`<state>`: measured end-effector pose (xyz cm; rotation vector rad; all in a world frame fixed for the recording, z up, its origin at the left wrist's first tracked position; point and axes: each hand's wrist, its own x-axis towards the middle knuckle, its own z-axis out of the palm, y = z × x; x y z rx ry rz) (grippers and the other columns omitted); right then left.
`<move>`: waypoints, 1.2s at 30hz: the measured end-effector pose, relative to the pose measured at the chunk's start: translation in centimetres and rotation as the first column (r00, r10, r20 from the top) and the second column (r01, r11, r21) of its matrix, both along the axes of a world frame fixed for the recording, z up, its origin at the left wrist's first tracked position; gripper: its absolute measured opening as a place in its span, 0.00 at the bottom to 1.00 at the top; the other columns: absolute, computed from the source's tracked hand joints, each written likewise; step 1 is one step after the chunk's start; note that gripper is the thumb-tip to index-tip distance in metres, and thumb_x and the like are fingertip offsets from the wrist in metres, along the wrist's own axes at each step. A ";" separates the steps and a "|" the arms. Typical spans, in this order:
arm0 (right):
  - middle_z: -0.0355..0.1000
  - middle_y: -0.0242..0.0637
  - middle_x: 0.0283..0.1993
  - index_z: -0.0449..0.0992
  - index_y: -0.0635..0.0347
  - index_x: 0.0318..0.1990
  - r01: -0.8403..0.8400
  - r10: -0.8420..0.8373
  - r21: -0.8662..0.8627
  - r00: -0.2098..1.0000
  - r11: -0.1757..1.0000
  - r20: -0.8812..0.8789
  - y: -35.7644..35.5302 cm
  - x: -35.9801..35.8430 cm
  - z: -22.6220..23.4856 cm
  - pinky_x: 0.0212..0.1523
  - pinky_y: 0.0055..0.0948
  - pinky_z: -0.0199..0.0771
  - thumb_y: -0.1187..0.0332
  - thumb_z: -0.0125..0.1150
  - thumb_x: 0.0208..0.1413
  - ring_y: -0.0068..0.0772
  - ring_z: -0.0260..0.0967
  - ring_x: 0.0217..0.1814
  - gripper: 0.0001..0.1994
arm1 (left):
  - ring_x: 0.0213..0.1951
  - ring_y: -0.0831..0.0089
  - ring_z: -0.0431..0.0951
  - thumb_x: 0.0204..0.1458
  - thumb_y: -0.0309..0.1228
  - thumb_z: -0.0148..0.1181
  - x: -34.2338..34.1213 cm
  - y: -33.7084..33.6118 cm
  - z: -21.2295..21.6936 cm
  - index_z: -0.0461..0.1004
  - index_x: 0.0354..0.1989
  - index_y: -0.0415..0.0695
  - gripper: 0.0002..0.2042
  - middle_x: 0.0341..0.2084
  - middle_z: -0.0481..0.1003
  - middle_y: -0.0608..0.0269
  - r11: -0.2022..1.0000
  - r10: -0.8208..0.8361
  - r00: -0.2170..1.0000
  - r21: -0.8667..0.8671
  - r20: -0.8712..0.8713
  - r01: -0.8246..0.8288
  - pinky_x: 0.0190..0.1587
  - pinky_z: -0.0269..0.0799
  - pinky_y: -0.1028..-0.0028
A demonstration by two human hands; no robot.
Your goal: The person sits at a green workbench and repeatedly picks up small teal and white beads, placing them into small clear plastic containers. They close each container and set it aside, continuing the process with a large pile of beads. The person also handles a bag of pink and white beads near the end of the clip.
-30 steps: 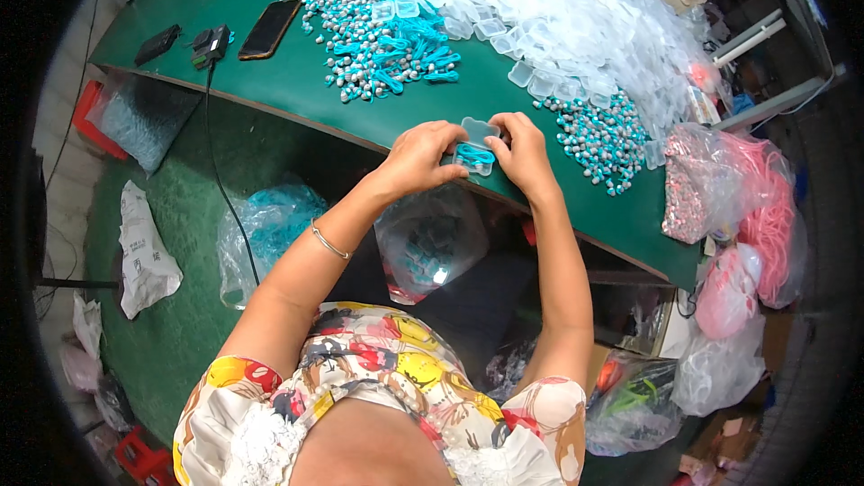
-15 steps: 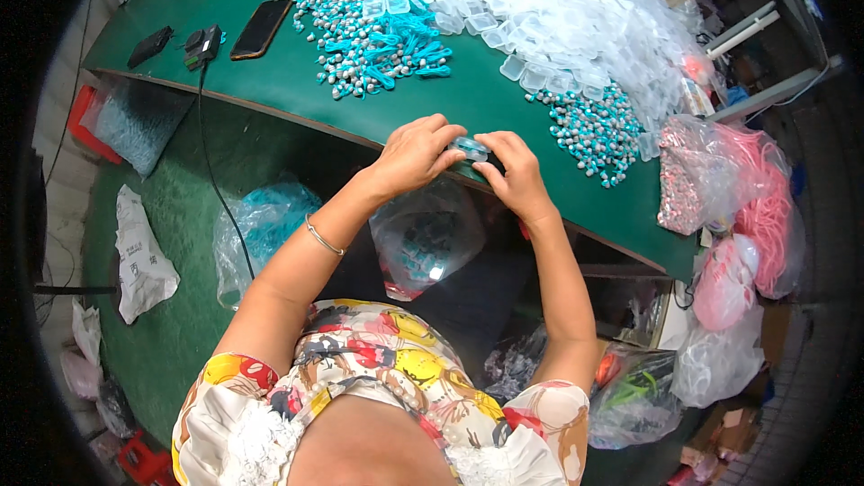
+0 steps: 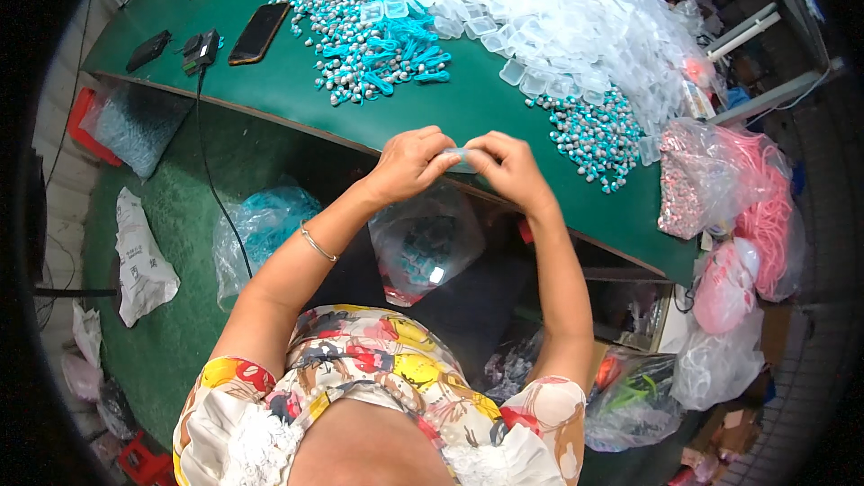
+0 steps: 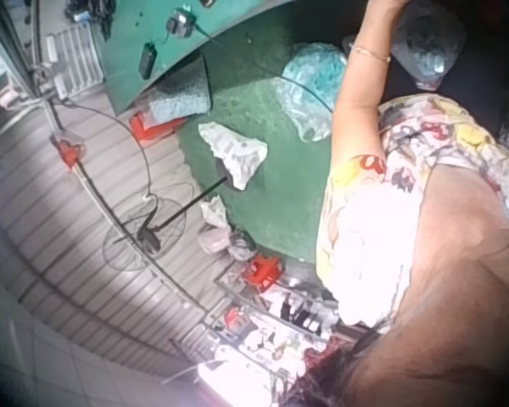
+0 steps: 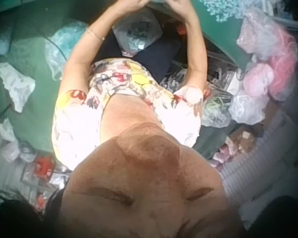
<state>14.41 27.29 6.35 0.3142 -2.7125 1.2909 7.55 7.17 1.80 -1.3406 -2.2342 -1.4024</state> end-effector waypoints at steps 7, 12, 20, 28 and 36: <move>0.73 0.33 0.41 0.81 0.52 0.33 0.679 -0.256 0.622 0.729 0.390 -0.635 7.9 -6.7 -1.2 0.52 0.46 0.59 0.69 0.63 0.50 0.39 0.66 0.51 0.03 | 0.31 0.57 0.75 0.51 0.40 0.65 4.6 -0.5 0.1 0.77 0.32 0.44 0.12 0.26 0.72 0.58 0.993 -0.102 0.989 -0.079 -0.112 0.093 0.35 0.70 0.60; 0.73 0.31 0.41 0.82 0.49 0.34 0.692 -0.286 0.582 0.714 0.427 -0.639 7.7 -6.3 -0.3 0.53 0.45 0.58 0.71 0.64 0.47 0.37 0.67 0.49 0.06 | 0.34 0.56 0.77 0.48 0.39 0.66 6.8 -0.5 -3.5 0.76 0.36 0.44 0.13 0.27 0.73 0.58 0.956 -0.167 0.985 -0.249 -0.036 0.153 0.36 0.72 0.60; 0.74 0.35 0.40 0.77 0.56 0.34 0.302 -0.042 0.424 0.852 0.854 -0.522 1.9 0.5 0.8 0.45 0.40 0.67 0.82 0.62 0.42 0.44 0.70 0.45 0.11 | 0.32 0.58 0.75 0.45 0.26 0.64 -0.9 -4.1 1.3 0.76 0.35 0.46 0.08 0.26 0.73 0.60 0.909 0.412 0.871 0.050 -0.267 -0.414 0.33 0.66 0.60; 0.73 0.36 0.38 0.78 0.58 0.34 0.225 -0.066 0.289 0.878 0.930 -0.474 0.3 1.0 -1.2 0.44 0.38 0.68 0.84 0.58 0.45 0.43 0.70 0.44 0.11 | 0.39 0.65 0.74 0.44 0.30 0.67 -7.1 -5.7 0.6 0.78 0.32 0.52 0.06 0.31 0.73 0.69 0.734 0.583 0.701 -0.104 -0.410 -0.671 0.39 0.62 0.61; 0.76 0.40 0.36 0.79 0.58 0.36 0.552 -0.403 0.221 0.779 0.804 -0.481 6.1 -0.9 -2.0 0.42 0.39 0.72 0.77 0.60 0.51 0.44 0.73 0.40 0.06 | 0.35 0.61 0.76 0.45 0.27 0.67 -4.8 -4.4 0.8 0.75 0.30 0.47 0.06 0.29 0.73 0.63 0.892 0.433 0.848 0.009 -0.306 -0.452 0.35 0.65 0.62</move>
